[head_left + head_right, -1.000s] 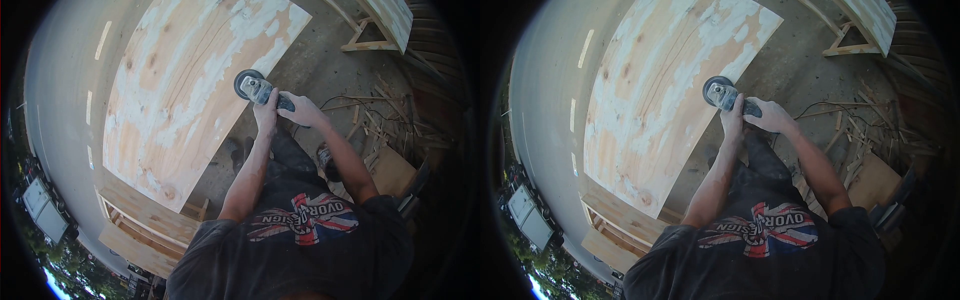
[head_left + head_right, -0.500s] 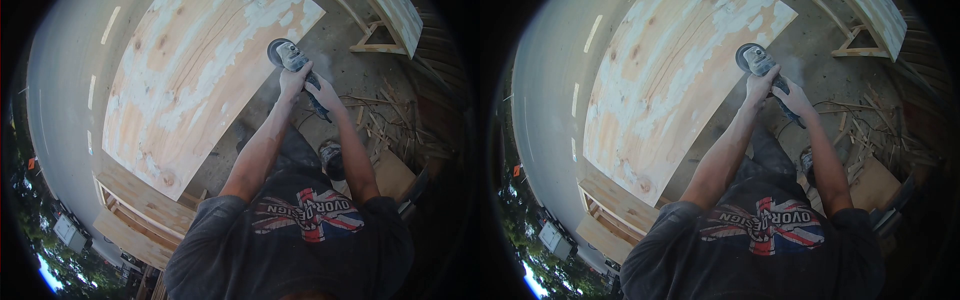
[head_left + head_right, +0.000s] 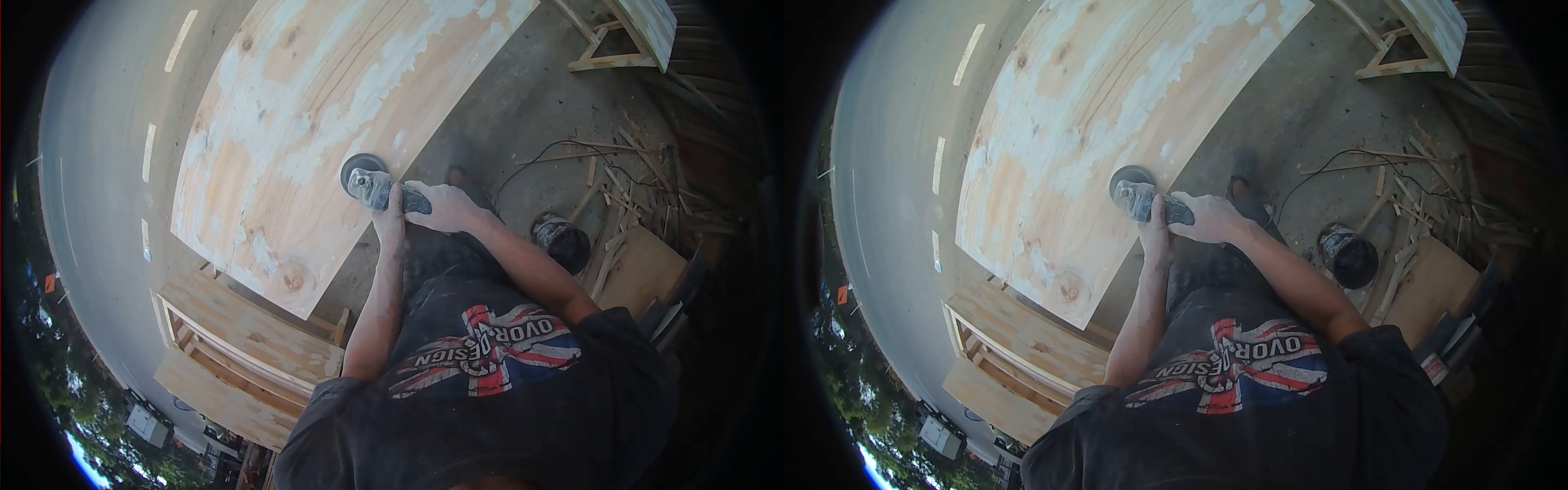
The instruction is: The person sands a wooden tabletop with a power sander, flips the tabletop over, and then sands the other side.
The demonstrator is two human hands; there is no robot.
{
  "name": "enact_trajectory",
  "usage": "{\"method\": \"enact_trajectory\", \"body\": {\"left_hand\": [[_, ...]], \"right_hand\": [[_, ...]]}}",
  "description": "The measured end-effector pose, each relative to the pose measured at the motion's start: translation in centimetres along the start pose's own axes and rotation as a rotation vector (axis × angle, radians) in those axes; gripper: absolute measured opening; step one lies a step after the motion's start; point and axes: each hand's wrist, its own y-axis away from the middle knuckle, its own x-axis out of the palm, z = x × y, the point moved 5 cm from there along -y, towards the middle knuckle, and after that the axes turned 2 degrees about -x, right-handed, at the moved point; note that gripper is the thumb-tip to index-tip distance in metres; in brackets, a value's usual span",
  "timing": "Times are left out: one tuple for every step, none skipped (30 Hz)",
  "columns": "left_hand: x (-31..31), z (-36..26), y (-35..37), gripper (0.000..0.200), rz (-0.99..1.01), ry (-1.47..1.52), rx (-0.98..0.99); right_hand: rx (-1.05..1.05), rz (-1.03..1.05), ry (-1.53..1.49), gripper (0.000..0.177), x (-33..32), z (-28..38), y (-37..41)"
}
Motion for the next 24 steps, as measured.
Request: {"method": "enact_trajectory", "body": {"left_hand": [[1.2, -0.8, 0.3, 0.044, 0.039, -0.143, 0.023], [2.7, -1.5, 0.6, 0.046, 0.079, -0.286, 0.045], [3.9, -1.4, 0.3, 0.05, 0.058, -0.37, 0.055], [4.9, -1.0, 0.1, 0.05, 0.058, -0.37, 0.05], [6.2, -0.5, 0.0, 0.05, 0.108, -0.348, 0.037], [7.4, -0.1, -0.2, 0.051, 0.154, -0.324, 0.024], [8.3, -0.4, -0.2, 0.051, 0.145, -0.325, 0.015], [9.2, -0.4, 0.0, 0.05, 0.172, -0.366, -0.061], [10.4, -0.5, -0.1, 0.049, 0.201, -0.402, -0.128], [11.4, -0.5, -0.3, 0.049, 0.197, -0.403, -0.125], [12.4, -0.4, -0.2, 0.046, 0.225, -0.388, -0.085], [13.4, 0.1, -0.2, 0.044, 0.256, -0.373, -0.048], [14.3, 0.6, -0.5, 0.043, 0.276, -0.345, -0.059], [15.3, 0.9, -1.0, 0.043, 0.28, -0.344, -0.055], [16.5, 0.9, -1.0, 0.046, 0.323, -0.363, -0.07], [17.5, 0.8, -1.0, 0.048, 0.365, -0.385, -0.087], [18.5, 0.5, -1.2, 0.05, 0.437, -0.455, -0.117], [18.6, 0.7, -1.3, 0.05, 0.446, -0.457, -0.11], [18.5, 0.7, -1.4, 0.05, 0.427, -0.472, -0.084], [18.7, 0.5, -1.7, 0.049, 0.409, -0.485, -0.054], [17.6, -0.6, -0.6, 0.049, 0.376, -0.45, -0.051], [15.7, -0.6, -0.1, 0.049, 0.307, -0.379, -0.081], [13.5, -0.3, 0.4, 0.049, 0.238, -0.313, -0.118], [10.9, -0.7, 1.4, 0.046, 0.175, -0.252, -0.116]], "right_hand": [[0.025, -0.043, -0.013, 0.075, -0.4, -0.7, 0.4], [0.031, -0.041, -0.014, 0.075, -0.9, -1.4, 0.9], [0.055, -0.085, -0.037, 0.074, -1.9, -2.4, 1.1], [0.079, -0.127, -0.06, 0.073, -3.2, -2.5, 1.6], [0.104, -0.113, -0.055, 0.07, -4.5, -2.7, 2.1], [0.104, -0.105, -0.053, 0.07, -4.9, -3.7, 2.1], [0.086, -0.16, -0.085, 0.071, -5.4, -4.7, 2.1], [0.072, -0.212, -0.124, 0.071, -5.4, -5.6, 2.4], [0.09, -0.231, -0.1, 0.07, -6.2, -5.9, 2.7], [0.084, -0.231, -0.102, 0.07, -7.1, -6.1, 2.8], [0.082, -0.246, -0.133, 0.07, -7.9, -6.4, 3.0], [0.083, -0.262, -0.164, 0.07, -8.4, -6.9, 3.5], [0.098, -0.272, -0.152, 0.07, -8.8, -7.8, 3.8], [0.096, -0.277, -0.149, 0.07, -9.1, -8.6, 3.9], [0.103, -0.34, -0.176, 0.071, -9.5, -9.4, 4.2], [0.113, -0.402, -0.204, 0.071, -9.5, -10.1, 4.6], [0.112, -0.414, -0.204, 0.071, -9.2, -10.6, 4.8], [0.136, -0.452, -0.278, 0.072, -9.1, -11.2, 4.8], [0.155, -0.492, -0.349, 0.074, -8.9, -11.6, 4.8], [0.147, -0.508, -0.343, 0.074, -8.6, -11.6, 4.6], [0.092, -0.458, -0.322, 0.075, -7.6, -11.3, 4.1], [0.039, -0.405, -0.303, 0.076, -6.8, -10.7, 3.7], [0.024, -0.352, -0.244, 0.077, -5.7, -9.5, 3.4], [0.003, -0.244, -0.205, 0.079, -4.8, -7.4, 3.0]]}}
